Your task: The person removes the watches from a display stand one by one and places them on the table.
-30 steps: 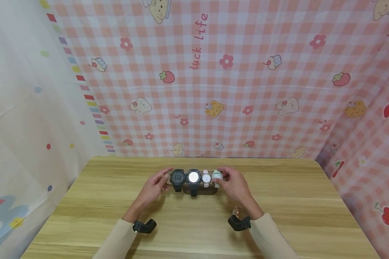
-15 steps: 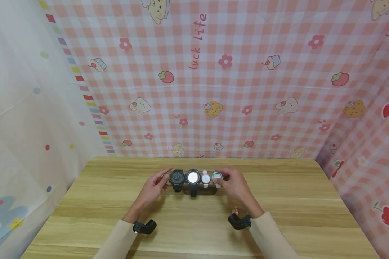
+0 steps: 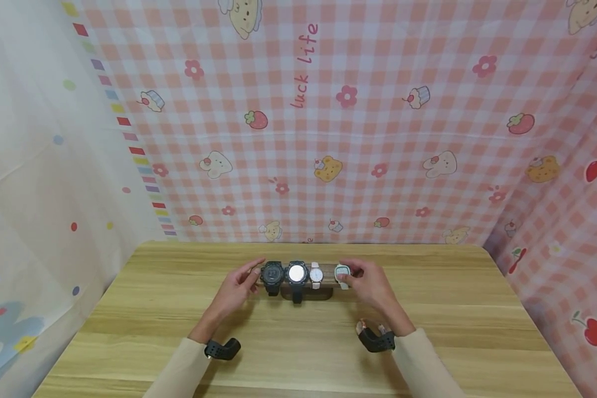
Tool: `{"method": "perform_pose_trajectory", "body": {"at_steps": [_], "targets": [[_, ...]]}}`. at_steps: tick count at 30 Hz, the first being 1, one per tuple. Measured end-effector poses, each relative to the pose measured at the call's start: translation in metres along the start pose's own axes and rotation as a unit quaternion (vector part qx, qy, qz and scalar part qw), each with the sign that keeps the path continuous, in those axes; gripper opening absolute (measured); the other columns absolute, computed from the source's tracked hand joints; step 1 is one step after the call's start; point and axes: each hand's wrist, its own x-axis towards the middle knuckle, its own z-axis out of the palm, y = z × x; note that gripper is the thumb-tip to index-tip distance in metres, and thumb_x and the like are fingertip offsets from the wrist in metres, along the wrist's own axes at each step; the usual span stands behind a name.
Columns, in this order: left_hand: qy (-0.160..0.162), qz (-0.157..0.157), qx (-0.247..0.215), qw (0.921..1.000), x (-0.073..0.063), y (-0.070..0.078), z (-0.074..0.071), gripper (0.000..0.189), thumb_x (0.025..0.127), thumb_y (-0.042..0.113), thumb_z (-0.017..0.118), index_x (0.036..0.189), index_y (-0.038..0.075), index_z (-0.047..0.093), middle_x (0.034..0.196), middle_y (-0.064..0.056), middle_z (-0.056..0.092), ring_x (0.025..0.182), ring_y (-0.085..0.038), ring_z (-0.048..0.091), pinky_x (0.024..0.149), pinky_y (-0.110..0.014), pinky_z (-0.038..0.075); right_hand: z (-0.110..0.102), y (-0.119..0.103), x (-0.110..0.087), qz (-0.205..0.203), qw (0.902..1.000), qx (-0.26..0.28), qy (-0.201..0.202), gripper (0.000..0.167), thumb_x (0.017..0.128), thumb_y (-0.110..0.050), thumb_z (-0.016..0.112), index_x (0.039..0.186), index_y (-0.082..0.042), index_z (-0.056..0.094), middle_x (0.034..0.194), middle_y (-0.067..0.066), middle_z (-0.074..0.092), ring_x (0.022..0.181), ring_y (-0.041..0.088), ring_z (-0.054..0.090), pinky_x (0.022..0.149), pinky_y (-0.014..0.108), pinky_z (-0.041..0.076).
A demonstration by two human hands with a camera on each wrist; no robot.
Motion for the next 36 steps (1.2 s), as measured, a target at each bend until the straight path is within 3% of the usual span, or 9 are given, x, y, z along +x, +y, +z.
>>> {"method": "perform_pose_trajectory", "body": {"at_steps": [12,21,28,36], "targets": [[0.011,0.004,0.007,0.9999,0.0,-0.002,0.002,0.035,0.104,0.02,0.052,0.139,0.015,0.059,0.071,-0.007,0.057,0.067,-0.027,0.061,0.053,-0.024,0.042,-0.026,0.012,-0.014,0.001,0.9983,-0.043,0.038,0.034,0.091,-0.015,0.072,0.123,-0.003,0.068,0.09,0.008,0.065,0.066,0.012,0.054,0.052,0.026,0.042],[0.019,0.015,0.007,0.9997,-0.001,0.0,0.002,0.035,0.104,0.021,0.053,0.138,0.014,0.06,0.07,-0.002,0.055,0.067,-0.028,0.062,0.055,-0.025,0.045,-0.04,-0.001,-0.03,-0.023,0.9957,-0.075,0.049,0.034,0.091,-0.015,0.073,0.121,-0.002,0.069,0.09,0.006,0.069,0.065,0.012,0.054,0.052,0.026,0.043],[0.021,0.01,0.01,0.9997,-0.002,-0.001,0.003,0.035,0.104,0.025,0.053,0.137,0.019,0.06,0.073,-0.005,0.057,0.068,-0.026,0.062,0.055,-0.025,0.046,-0.031,-0.015,-0.043,-0.07,0.9945,-0.072,0.031,0.033,0.087,-0.013,0.077,0.116,0.0,0.071,0.08,0.0,0.068,0.064,0.006,0.057,0.054,0.024,0.048],[0.02,0.008,0.009,0.9997,-0.001,0.0,0.003,0.034,0.104,0.025,0.053,0.137,0.021,0.06,0.074,-0.008,0.057,0.069,-0.03,0.063,0.056,-0.025,0.046,-0.011,-0.022,-0.05,-0.07,0.9963,-0.048,-0.011,0.03,0.084,-0.009,0.078,0.111,0.0,0.073,0.076,-0.003,0.066,0.061,0.004,0.055,0.053,0.023,0.047]]}}
